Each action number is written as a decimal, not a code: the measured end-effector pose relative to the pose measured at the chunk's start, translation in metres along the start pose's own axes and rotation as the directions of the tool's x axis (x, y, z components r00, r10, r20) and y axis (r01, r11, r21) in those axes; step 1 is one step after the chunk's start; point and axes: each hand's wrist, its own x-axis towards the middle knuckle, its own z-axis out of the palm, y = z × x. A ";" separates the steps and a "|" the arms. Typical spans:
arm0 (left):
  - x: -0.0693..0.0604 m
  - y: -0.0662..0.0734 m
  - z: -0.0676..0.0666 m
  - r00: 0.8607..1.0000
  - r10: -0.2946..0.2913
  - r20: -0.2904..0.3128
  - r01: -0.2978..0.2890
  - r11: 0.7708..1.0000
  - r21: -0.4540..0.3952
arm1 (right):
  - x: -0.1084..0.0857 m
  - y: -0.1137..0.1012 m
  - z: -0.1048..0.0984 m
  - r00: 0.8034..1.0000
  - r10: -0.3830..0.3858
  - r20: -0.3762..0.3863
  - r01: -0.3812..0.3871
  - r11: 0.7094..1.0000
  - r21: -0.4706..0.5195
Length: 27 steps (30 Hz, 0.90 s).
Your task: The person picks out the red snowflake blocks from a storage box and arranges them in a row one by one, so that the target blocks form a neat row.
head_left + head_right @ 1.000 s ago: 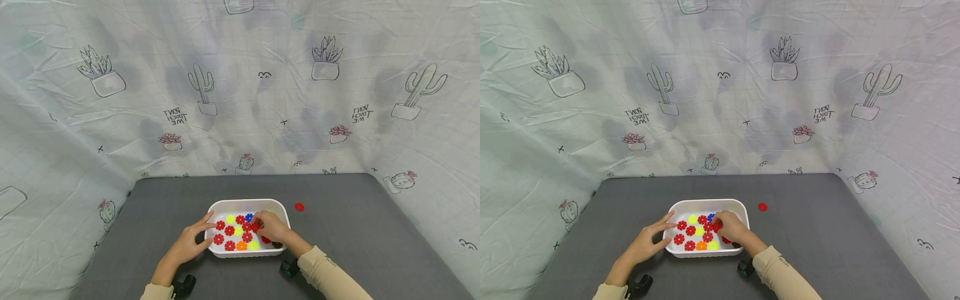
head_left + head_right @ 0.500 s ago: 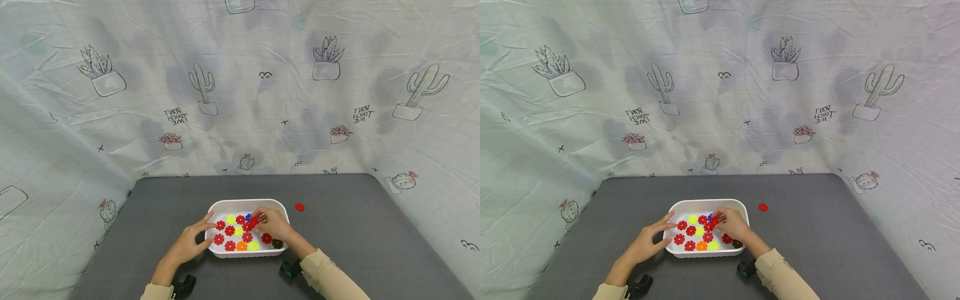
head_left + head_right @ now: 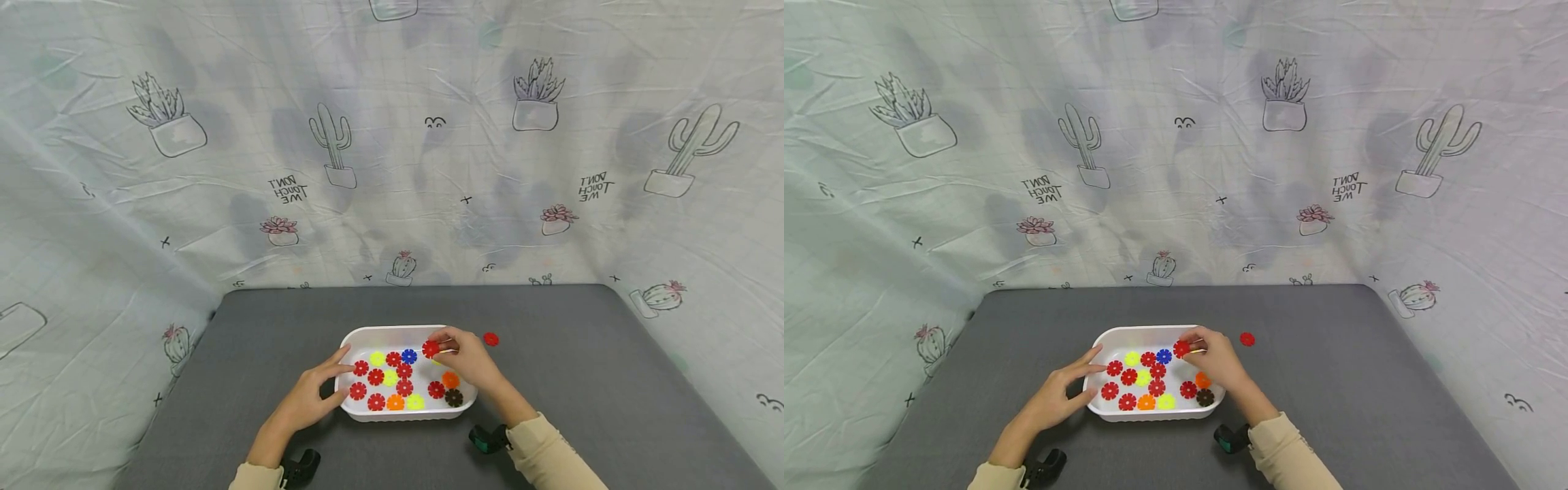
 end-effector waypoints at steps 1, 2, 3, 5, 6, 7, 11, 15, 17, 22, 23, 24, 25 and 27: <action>0.000 0.000 0.000 1.000 -0.001 0.000 0.001 1.000 0.000 | -0.001 0.000 -0.003 1.000 0.010 -0.011 -0.010 1.000 0.002; 0.000 0.000 0.000 1.000 0.000 0.000 0.000 1.000 0.002 | -0.002 0.001 -0.005 0.999 0.022 -0.025 -0.022 1.000 0.006; 0.000 0.000 0.000 1.000 0.001 -0.001 -0.001 1.000 0.003 | -0.002 0.002 -0.008 0.999 0.033 -0.039 -0.033 0.999 0.009; 0.000 0.000 0.000 1.000 0.003 -0.003 -0.003 1.000 0.006 | -0.004 0.005 -0.013 0.997 0.043 -0.058 -0.042 0.999 0.018; 0.000 0.000 0.000 1.000 0.004 -0.003 -0.004 1.000 0.004 | -0.004 0.007 -0.015 0.997 0.040 -0.067 -0.038 0.999 0.021; 0.000 0.000 0.000 1.000 0.004 -0.003 -0.004 1.000 0.004 | -0.005 0.009 -0.018 0.997 0.033 -0.076 -0.032 0.999 0.020; 0.000 0.000 0.000 1.000 0.008 -0.003 -0.008 1.000 0.011 | -0.007 0.017 -0.029 0.995 -0.013 -0.103 0.018 0.999 0.040; 0.000 0.000 0.000 1.000 0.002 0.001 -0.002 1.000 0.002 | -0.010 0.025 -0.040 0.989 -0.021 -0.144 0.032 0.996 0.077; 0.000 0.000 0.000 1.000 -0.002 0.003 0.002 1.000 0.001 | -0.011 0.029 -0.046 0.986 -0.020 -0.166 0.035 0.995 0.089; 0.000 0.000 0.000 1.000 -0.012 0.005 0.012 1.000 -0.005 | -0.014 0.044 -0.062 0.975 -0.018 -0.221 0.046 0.992 0.121; 0.000 0.000 0.001 1.000 -0.012 0.005 0.012 1.000 -0.003 | -0.015 0.048 -0.065 0.974 -0.013 -0.226 0.045 0.990 0.135; 0.000 0.000 0.001 1.000 -0.013 0.006 0.013 1.000 -0.001 | -0.015 0.051 -0.067 0.971 -0.007 -0.238 0.045 0.986 0.158; 0.000 0.000 0.001 1.000 -0.014 0.007 0.014 1.000 0.000 | -0.015 0.055 -0.070 0.970 0.002 -0.243 0.043 0.983 0.179; -0.001 0.000 0.001 1.000 -0.013 0.008 0.013 1.000 0.001 | -0.016 0.062 -0.076 0.966 0.023 -0.257 0.035 0.975 0.221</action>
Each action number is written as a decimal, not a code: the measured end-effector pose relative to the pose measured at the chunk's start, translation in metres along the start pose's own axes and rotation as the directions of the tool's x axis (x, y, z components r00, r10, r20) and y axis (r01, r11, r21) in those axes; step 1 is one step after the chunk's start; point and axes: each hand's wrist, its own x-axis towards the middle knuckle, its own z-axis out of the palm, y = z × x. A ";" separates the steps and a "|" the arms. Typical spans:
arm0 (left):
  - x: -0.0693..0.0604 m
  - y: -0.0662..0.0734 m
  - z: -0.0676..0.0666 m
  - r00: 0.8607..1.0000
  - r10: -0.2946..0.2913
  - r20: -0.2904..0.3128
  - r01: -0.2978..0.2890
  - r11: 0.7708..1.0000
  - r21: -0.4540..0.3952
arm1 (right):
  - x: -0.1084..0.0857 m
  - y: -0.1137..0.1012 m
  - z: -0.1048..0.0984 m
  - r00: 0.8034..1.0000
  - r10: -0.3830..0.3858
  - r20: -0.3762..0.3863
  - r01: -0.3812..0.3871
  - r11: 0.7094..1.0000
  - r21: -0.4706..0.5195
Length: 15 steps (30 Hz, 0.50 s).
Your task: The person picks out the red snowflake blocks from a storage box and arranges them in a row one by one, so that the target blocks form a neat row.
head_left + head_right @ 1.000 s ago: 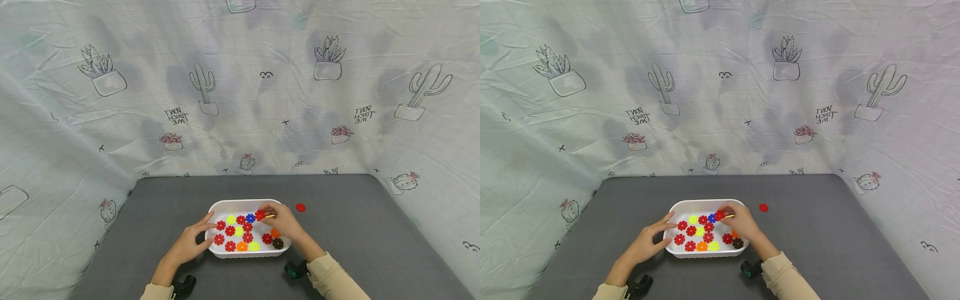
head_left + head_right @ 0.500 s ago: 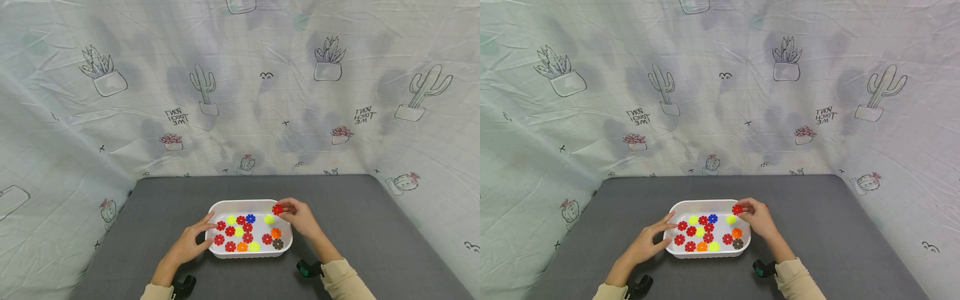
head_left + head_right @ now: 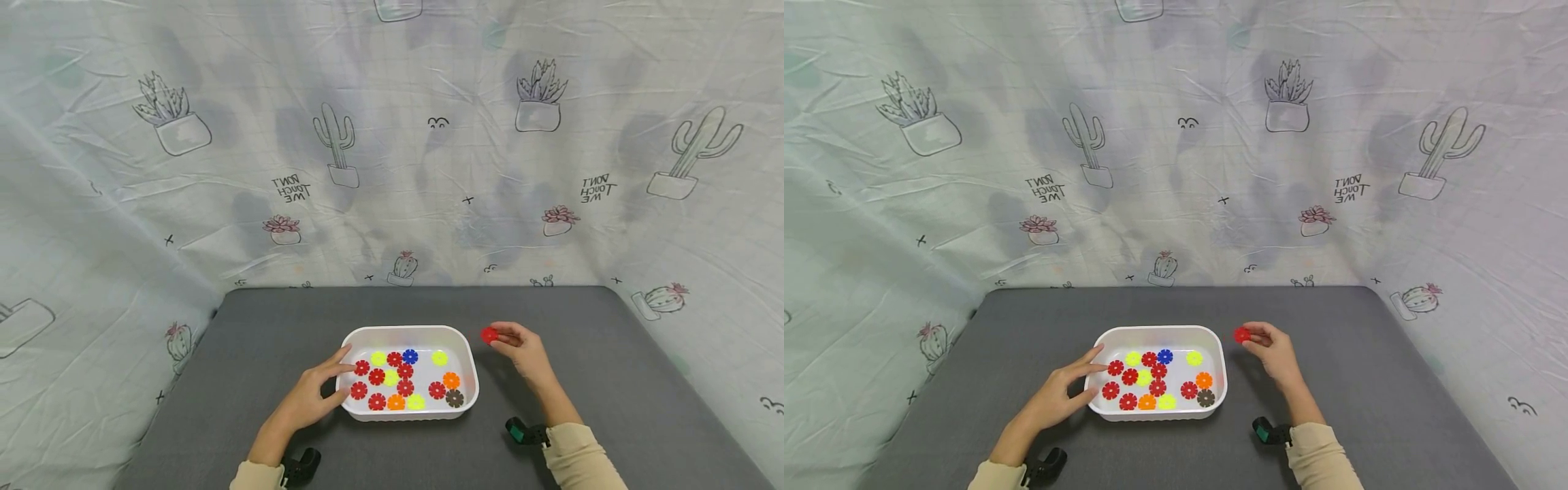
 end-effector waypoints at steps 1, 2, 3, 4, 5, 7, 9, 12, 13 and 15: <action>0.000 0.000 0.000 1.000 0.001 0.000 -0.001 1.000 -0.002 | 0.000 0.002 -0.003 1.000 0.011 -0.014 -0.011 1.000 0.016; 0.000 0.000 0.000 1.000 0.003 0.000 -0.003 1.000 -0.002 | 0.001 0.005 -0.005 1.000 0.021 -0.023 -0.020 1.000 0.024; 0.000 -0.001 0.000 1.000 0.004 0.001 -0.004 1.000 -0.003 | 0.001 0.008 -0.008 0.999 0.029 -0.038 -0.028 0.999 0.027; 0.000 -0.001 0.000 1.000 0.005 0.001 -0.005 1.000 -0.007 | 0.002 0.010 -0.010 0.998 0.036 -0.047 -0.035 0.999 0.026; 0.001 -0.001 0.000 1.000 0.005 0.001 -0.005 1.000 -0.010 | 0.002 0.012 -0.012 0.997 0.044 -0.057 -0.043 0.999 0.020; 0.000 -0.001 0.000 1.000 0.006 0.000 -0.006 1.000 -0.009 | 0.004 0.016 -0.016 0.996 0.055 -0.067 -0.056 0.998 -0.001; 0.000 -0.002 0.000 1.000 0.005 -0.002 -0.005 1.000 -0.008 | 0.005 0.019 -0.020 0.995 0.071 -0.072 -0.072 0.997 -0.017; 0.000 -0.002 0.001 1.000 0.014 -0.005 -0.014 1.000 -0.004 | 0.008 0.025 -0.024 0.993 0.093 -0.070 -0.096 0.994 -0.047; 0.000 -0.001 0.001 1.000 0.017 -0.007 -0.017 1.000 -0.002 | 0.009 0.026 -0.025 0.992 0.101 -0.069 -0.105 0.993 -0.050; 0.000 -0.001 0.001 1.000 0.020 -0.007 -0.020 1.000 0.001 | 0.010 0.029 -0.027 0.990 0.117 -0.072 -0.122 0.990 -0.070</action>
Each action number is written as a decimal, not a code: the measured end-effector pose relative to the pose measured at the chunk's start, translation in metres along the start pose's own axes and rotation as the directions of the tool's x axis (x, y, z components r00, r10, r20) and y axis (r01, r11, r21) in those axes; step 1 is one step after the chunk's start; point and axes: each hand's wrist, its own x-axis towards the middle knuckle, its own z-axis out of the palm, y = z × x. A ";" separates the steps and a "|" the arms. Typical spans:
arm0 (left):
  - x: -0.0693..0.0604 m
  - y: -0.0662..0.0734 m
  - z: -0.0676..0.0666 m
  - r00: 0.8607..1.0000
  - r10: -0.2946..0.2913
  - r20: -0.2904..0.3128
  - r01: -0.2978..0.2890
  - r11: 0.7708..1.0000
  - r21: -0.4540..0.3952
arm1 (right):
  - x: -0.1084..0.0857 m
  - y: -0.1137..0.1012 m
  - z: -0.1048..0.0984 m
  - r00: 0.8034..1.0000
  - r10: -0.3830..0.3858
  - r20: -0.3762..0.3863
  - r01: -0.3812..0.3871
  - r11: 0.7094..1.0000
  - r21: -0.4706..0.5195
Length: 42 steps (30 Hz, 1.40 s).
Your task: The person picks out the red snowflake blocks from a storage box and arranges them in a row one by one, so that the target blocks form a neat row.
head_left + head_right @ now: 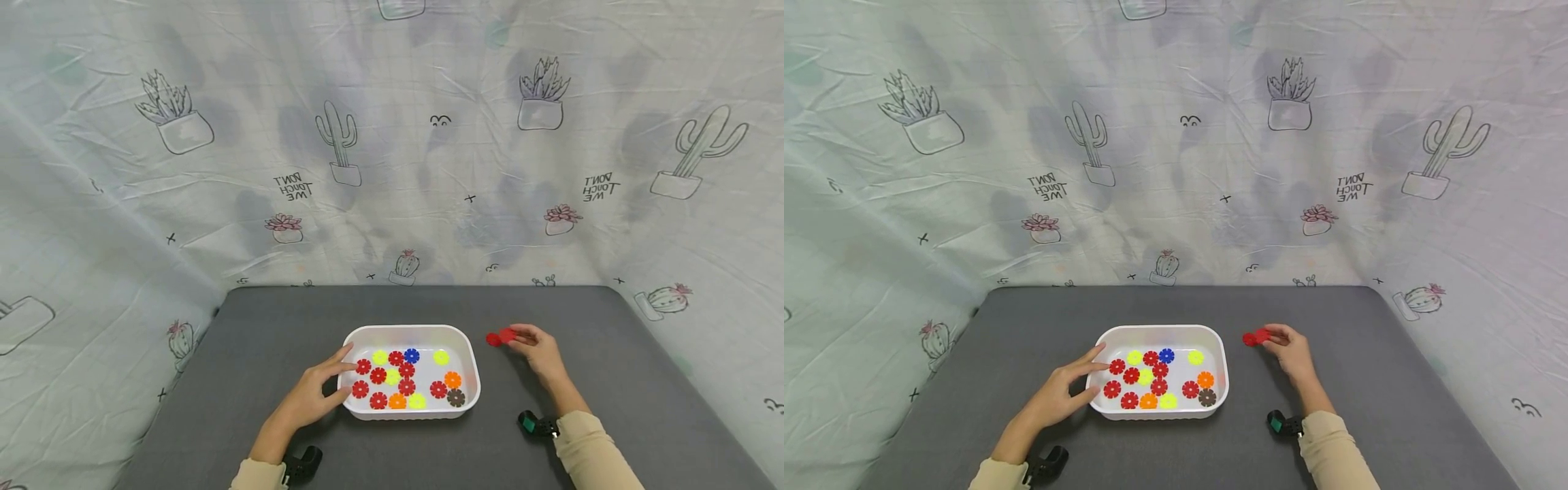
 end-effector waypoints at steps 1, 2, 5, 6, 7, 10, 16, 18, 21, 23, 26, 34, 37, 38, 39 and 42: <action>0.000 0.000 0.000 1.000 0.002 -0.001 -0.002 1.000 0.001 | 0.001 0.001 -0.001 1.000 0.007 -0.004 -0.007 1.000 -0.008; 0.000 0.000 0.000 1.000 0.002 -0.003 -0.002 1.000 0.000 | 0.002 0.002 -0.002 1.000 0.012 -0.006 -0.012 1.000 -0.016; 0.000 0.001 0.001 1.000 0.000 -0.005 0.000 1.000 0.004 | 0.007 0.006 -0.003 1.000 0.022 -0.018 -0.023 0.998 -0.063; 0.000 0.001 0.001 1.000 -0.001 -0.005 0.001 1.000 0.005 | 0.008 0.007 -0.004 0.999 0.023 -0.024 -0.025 0.997 -0.075; 0.000 0.001 0.001 1.000 0.000 -0.006 0.000 1.000 0.003 | 0.010 0.008 -0.005 0.999 0.022 -0.025 -0.024 0.996 -0.091; 0.000 0.001 0.001 1.000 0.003 -0.009 -0.003 1.000 0.004 | 0.013 0.011 -0.006 1.000 0.018 -0.023 -0.021 0.989 -0.145; -0.001 0.001 0.003 1.000 0.005 -0.010 -0.005 1.000 0.016 | 0.015 0.016 -0.009 1.000 0.009 -0.008 -0.011 0.972 -0.234; -0.002 0.000 0.003 1.000 0.001 -0.009 -0.001 1.000 0.020 | 0.015 0.017 -0.009 1.000 -0.003 -0.006 0.001 0.960 -0.281; -0.003 0.000 0.004 1.000 -0.007 -0.008 0.007 1.000 0.023 | 0.016 0.019 -0.009 0.999 -0.033 -0.008 0.028 0.933 -0.360; -0.003 0.000 0.004 1.000 -0.014 -0.005 0.014 1.000 0.017 | 0.016 0.019 -0.008 0.999 -0.049 -0.005 0.043 0.913 -0.406; -0.003 0.000 0.004 1.000 -0.018 -0.003 0.018 1.000 0.009 | 0.016 0.018 -0.007 0.998 -0.070 -0.003 0.061 0.895 -0.442; -0.003 0.002 0.004 1.000 -0.011 -0.011 0.011 1.000 0.001 | 0.015 0.017 -0.006 0.997 -0.076 -0.009 0.064 0.887 -0.457; -0.003 0.002 0.004 1.000 0.003 -0.016 -0.003 1.000 0.004 | 0.013 0.013 -0.005 0.998 -0.071 0.000 0.064 0.898 -0.436; -0.003 0.002 0.004 1.000 0.009 -0.017 -0.008 1.000 0.007 | 0.013 0.011 -0.005 0.997 -0.075 0.007 0.071 0.899 -0.433; -0.003 0.002 0.003 1.000 0.012 -0.019 -0.012 1.000 0.009 | 0.012 0.009 -0.004 0.997 -0.080 0.014 0.078 0.900 -0.428; -0.003 0.002 0.003 1.000 0.013 -0.020 -0.013 1.000 0.011 | 0.009 0.002 0.000 0.994 -0.106 0.032 0.110 0.910 -0.400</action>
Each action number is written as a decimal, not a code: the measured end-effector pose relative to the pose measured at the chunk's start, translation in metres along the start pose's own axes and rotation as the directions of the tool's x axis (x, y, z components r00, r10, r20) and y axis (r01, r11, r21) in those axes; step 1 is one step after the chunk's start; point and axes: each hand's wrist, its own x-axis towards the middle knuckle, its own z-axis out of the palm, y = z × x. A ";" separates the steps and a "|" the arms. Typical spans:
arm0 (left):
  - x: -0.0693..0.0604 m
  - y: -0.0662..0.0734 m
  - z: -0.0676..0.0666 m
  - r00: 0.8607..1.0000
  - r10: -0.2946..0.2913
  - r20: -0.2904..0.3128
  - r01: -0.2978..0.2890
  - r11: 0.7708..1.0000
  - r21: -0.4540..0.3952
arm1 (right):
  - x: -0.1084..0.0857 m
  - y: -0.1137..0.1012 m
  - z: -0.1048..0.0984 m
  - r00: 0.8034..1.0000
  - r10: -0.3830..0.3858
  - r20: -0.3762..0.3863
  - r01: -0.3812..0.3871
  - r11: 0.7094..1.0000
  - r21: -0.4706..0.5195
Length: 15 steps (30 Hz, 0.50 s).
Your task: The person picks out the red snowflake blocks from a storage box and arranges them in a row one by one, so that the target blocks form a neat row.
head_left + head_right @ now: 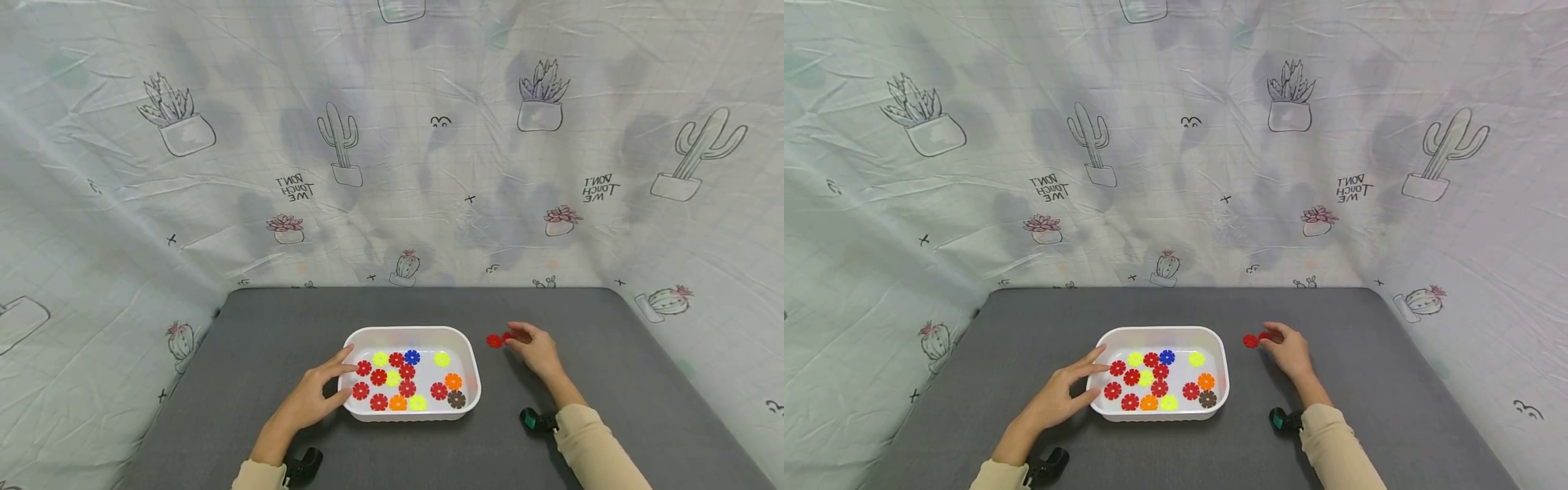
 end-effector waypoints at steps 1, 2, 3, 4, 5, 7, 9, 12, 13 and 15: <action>0.000 0.000 0.000 1.000 -0.002 0.001 0.002 1.000 0.001 | 0.000 -0.003 0.000 1.000 -0.017 0.001 0.017 1.000 0.014; 0.000 0.000 0.000 1.000 -0.005 0.004 0.005 1.000 -0.001 | -0.001 -0.006 0.001 0.999 -0.033 0.002 0.032 0.999 0.031; 0.000 0.000 0.000 1.000 -0.008 0.006 0.008 1.000 -0.004 | -0.002 -0.009 0.002 0.999 -0.047 0.001 0.047 0.998 0.044; 0.000 0.001 -0.001 1.000 -0.011 0.009 0.011 1.000 -0.008 | -0.002 -0.012 0.002 0.998 -0.059 0.000 0.058 0.997 0.056; 0.000 0.001 -0.001 1.000 -0.013 0.011 0.013 1.000 -0.010 | -0.003 -0.015 0.003 0.998 -0.069 0.001 0.069 0.995 0.068; 0.000 0.001 -0.001 1.000 -0.017 0.016 0.017 1.000 -0.013 | -0.005 -0.022 0.004 0.996 -0.087 0.010 0.086 0.991 0.100; 0.000 0.002 -0.001 1.000 -0.019 0.018 0.019 1.000 -0.015 | -0.008 -0.028 0.006 0.994 -0.107 0.020 0.103 0.987 0.124; 0.000 0.002 -0.002 1.000 -0.022 0.019 0.022 1.000 -0.013 | -0.011 -0.037 0.008 0.988 -0.153 0.037 0.144 0.974 0.176; 0.000 0.003 -0.002 1.000 -0.022 0.018 0.022 1.000 -0.012 | -0.012 -0.040 0.009 0.984 -0.173 0.044 0.162 0.968 0.192; 0.000 0.003 -0.002 1.000 -0.022 0.016 0.023 1.000 -0.010 | -0.015 -0.048 0.011 0.977 -0.207 0.046 0.194 0.960 0.201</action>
